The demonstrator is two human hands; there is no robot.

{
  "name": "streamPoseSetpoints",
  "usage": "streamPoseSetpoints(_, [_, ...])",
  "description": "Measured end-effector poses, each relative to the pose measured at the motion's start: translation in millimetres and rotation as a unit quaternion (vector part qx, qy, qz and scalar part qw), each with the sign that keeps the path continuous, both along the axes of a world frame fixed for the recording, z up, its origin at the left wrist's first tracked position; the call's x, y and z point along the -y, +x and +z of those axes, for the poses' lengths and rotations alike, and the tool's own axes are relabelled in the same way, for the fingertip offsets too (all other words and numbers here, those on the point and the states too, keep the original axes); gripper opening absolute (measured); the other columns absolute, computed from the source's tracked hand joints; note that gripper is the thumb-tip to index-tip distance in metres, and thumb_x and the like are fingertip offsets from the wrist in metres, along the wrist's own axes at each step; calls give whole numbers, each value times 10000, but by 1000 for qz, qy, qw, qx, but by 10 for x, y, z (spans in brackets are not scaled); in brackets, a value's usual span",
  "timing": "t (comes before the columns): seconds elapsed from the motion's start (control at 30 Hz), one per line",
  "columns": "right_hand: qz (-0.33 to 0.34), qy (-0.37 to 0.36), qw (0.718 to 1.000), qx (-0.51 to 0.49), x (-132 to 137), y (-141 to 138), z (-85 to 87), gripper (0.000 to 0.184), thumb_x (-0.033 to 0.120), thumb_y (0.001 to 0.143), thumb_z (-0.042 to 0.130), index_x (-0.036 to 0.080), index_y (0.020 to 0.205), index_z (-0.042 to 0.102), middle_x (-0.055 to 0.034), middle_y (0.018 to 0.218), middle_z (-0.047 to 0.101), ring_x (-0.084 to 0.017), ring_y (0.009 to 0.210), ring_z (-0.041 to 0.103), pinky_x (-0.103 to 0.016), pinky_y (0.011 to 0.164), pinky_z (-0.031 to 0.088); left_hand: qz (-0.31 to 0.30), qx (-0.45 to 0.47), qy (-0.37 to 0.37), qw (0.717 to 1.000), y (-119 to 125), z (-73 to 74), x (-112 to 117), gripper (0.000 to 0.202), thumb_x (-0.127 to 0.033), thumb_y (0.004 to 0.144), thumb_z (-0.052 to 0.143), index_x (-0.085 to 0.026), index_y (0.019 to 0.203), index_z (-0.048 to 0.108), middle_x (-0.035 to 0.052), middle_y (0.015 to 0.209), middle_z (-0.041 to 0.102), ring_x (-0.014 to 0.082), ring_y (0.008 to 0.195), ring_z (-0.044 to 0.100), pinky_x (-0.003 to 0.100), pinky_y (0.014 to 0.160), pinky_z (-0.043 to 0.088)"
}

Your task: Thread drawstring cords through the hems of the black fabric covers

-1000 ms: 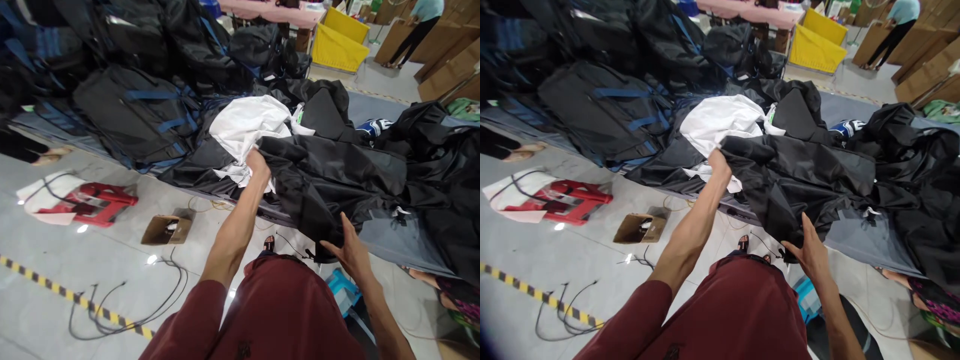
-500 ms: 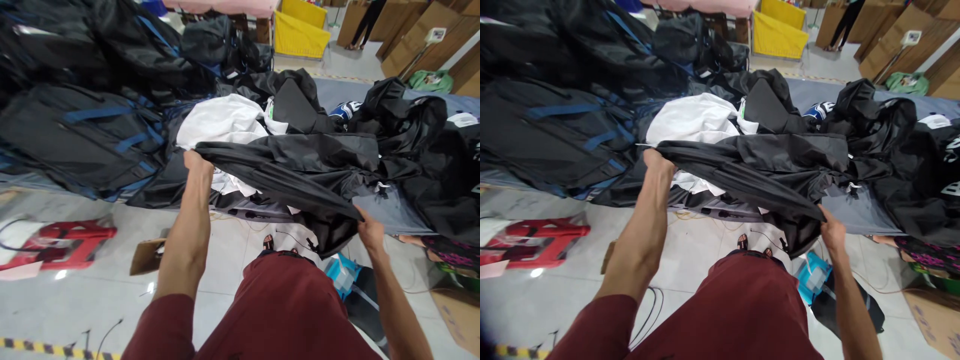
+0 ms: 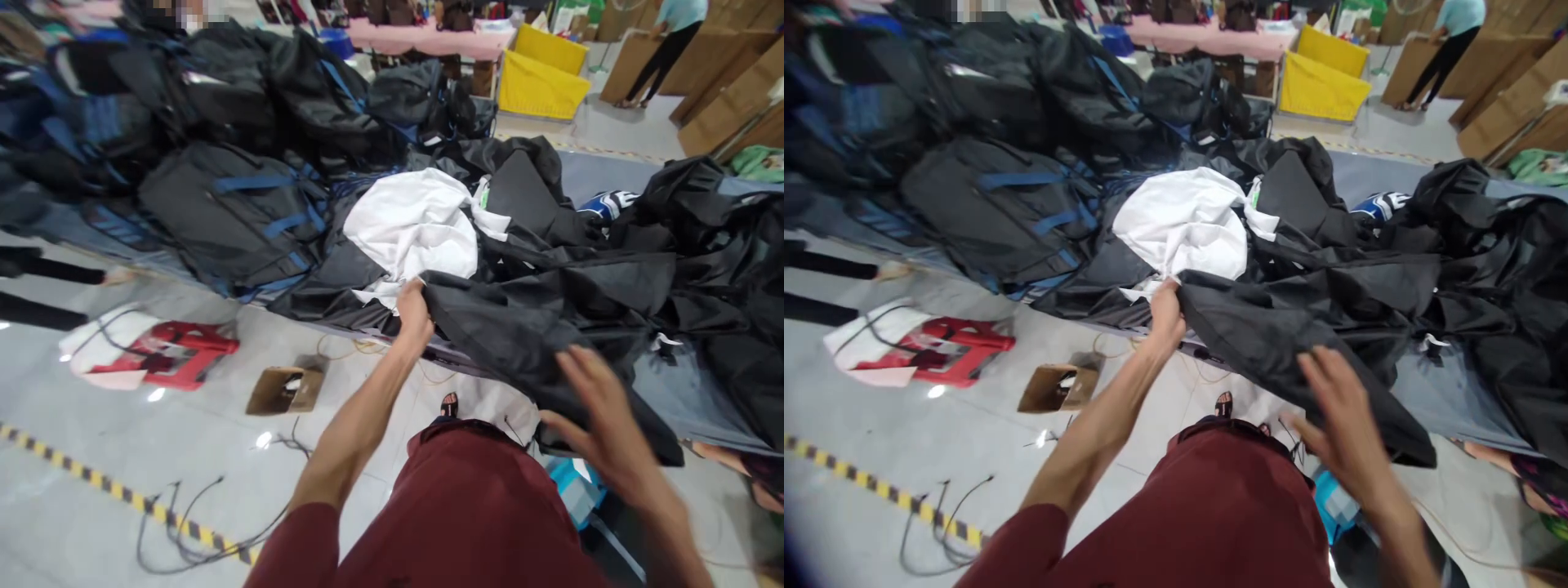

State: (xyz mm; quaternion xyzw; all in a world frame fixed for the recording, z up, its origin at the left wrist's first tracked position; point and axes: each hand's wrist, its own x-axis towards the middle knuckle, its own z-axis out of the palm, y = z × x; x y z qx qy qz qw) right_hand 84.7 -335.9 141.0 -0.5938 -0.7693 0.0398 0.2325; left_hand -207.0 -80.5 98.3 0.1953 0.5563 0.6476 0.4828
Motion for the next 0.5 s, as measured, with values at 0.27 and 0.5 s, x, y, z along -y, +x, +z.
streamPoseSetpoints(0.27, [142, 22, 989, 28, -166, -1028, -545, 496, 153, 1121, 444, 227, 1587, 596, -106, 1126, 775, -214, 938, 706, -336, 861, 578, -11, 21, -66, 998, 12, -438, 1097, 354, -456, 819, 768, -233, 722, 511, -80, 548, 385, 89, 461, 344, 208, 437, 258])
streamPoseSetpoints(0.5, [231, -47, 970, -54, 240, -963, -859, 388, 319, 1159, 497, 234, 1483, 692, -1, 743, 768, -129, 599, 726, -199, 566, 515, -69, 36, -157, 984, 7, -758, 1748, 351, -512, 799, 793, -193, 877, 668, -16, 645, 617, 136, 543, 534, 234, 512, 406])
